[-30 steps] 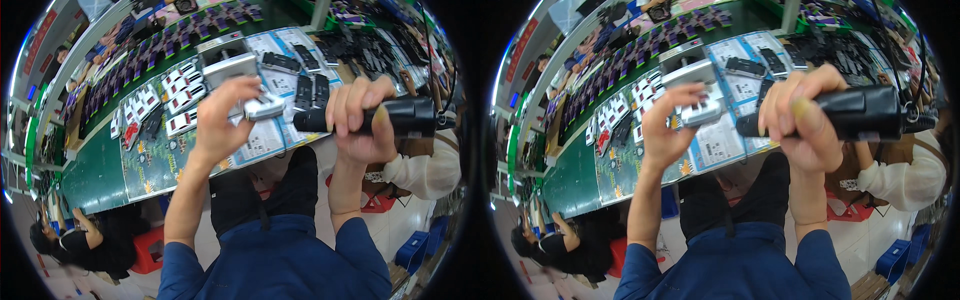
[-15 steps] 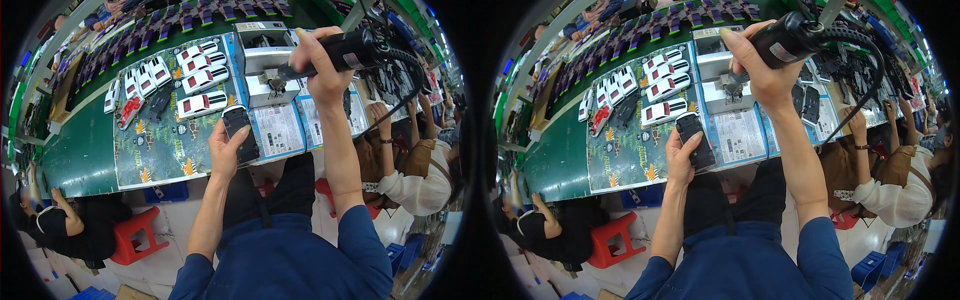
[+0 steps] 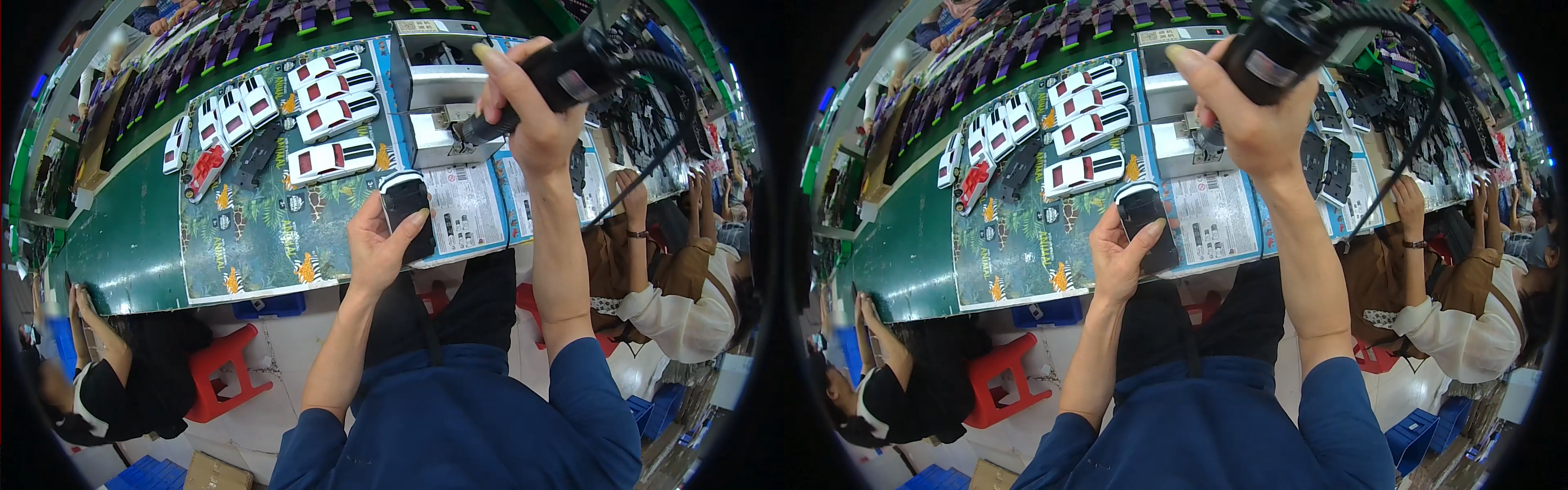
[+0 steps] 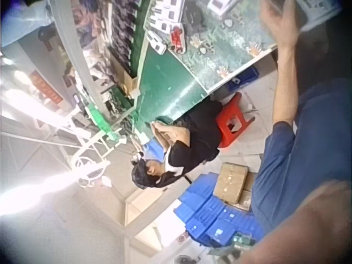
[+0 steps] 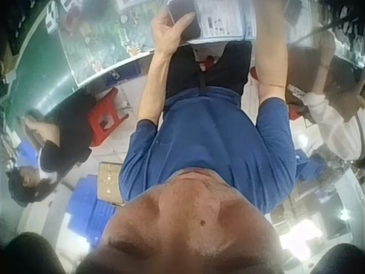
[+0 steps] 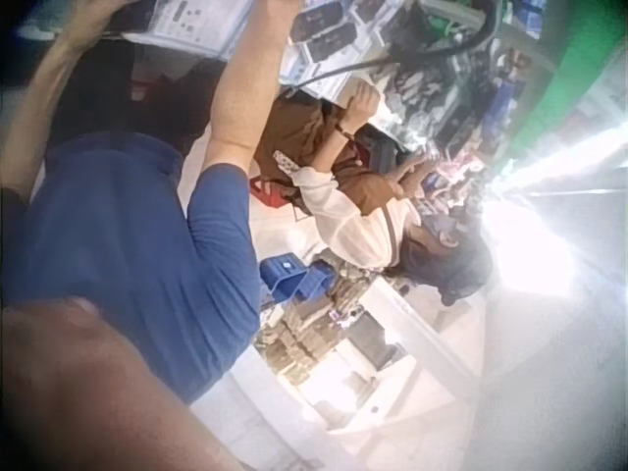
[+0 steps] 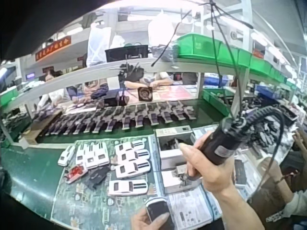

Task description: Assembling small plastic components using an electric screwdriver at a factory workbench.

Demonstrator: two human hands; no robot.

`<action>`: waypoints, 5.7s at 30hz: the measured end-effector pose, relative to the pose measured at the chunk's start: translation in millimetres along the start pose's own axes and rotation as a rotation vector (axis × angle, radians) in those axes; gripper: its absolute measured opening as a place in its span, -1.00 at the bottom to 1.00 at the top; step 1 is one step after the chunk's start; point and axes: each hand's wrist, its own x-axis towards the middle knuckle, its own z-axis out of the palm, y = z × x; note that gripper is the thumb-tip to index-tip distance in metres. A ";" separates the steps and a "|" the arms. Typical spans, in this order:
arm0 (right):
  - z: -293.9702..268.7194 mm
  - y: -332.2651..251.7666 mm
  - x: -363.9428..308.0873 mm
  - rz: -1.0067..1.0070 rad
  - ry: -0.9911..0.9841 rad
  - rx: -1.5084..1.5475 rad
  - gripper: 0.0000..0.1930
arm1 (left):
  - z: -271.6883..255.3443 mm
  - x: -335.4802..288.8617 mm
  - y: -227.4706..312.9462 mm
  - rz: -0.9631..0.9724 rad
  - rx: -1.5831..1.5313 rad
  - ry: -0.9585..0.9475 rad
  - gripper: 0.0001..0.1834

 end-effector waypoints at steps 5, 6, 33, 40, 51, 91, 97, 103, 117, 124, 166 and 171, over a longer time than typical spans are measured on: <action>3.0 3.4 10.9 0.124 -0.037 0.018 -0.86 | -0.8 -2.6 6.8 -0.134 -0.096 0.034 -0.68; 1.0 0.7 11.4 0.192 -0.042 0.062 -0.84 | -1.2 -2.7 6.7 -0.159 -0.102 0.042 -0.69; 48.0 -13.0 -45.7 0.115 -0.099 0.218 -0.78 | 1.3 1.3 19.6 -0.273 -0.137 0.076 -0.73; 50.6 -7.4 -48.1 0.080 -0.125 0.213 -0.78 | -1.3 2.0 22.6 -0.282 -0.178 0.072 -0.72; 48.5 -16.0 -59.6 0.070 -0.019 0.312 -0.81 | 4.1 -1.5 25.7 -0.273 -0.120 0.083 -0.72; 40.3 -40.7 -75.6 0.266 -0.088 0.577 -0.85 | -18.5 6.0 7.3 -0.373 -0.611 0.266 -0.36; 51.2 -34.8 -81.6 0.326 -0.127 0.578 -0.82 | -24.8 10.5 0.5 -0.475 -0.795 0.231 -0.39; 44.4 -24.4 -78.3 0.265 -0.267 0.503 -0.76 | -16.6 12.4 6.4 -0.493 -0.823 0.285 -0.51; 46.0 -32.3 -77.5 0.296 -0.306 0.544 -0.75 | -15.1 11.0 16.8 -0.483 -0.781 0.292 -0.64; 36.3 -41.2 -76.6 0.162 -0.330 0.642 -0.84 | -3.1 5.9 44.1 -0.327 -0.299 0.242 -0.77; -183.4 -113.5 -104.6 0.030 -0.160 0.591 -0.66 | 185.1 137.3 -67.7 -0.199 0.834 -0.217 -0.55; -163.1 -100.3 -92.8 -0.089 -0.090 0.567 -0.77 | 158.9 78.0 6.2 0.063 0.519 -0.179 -0.63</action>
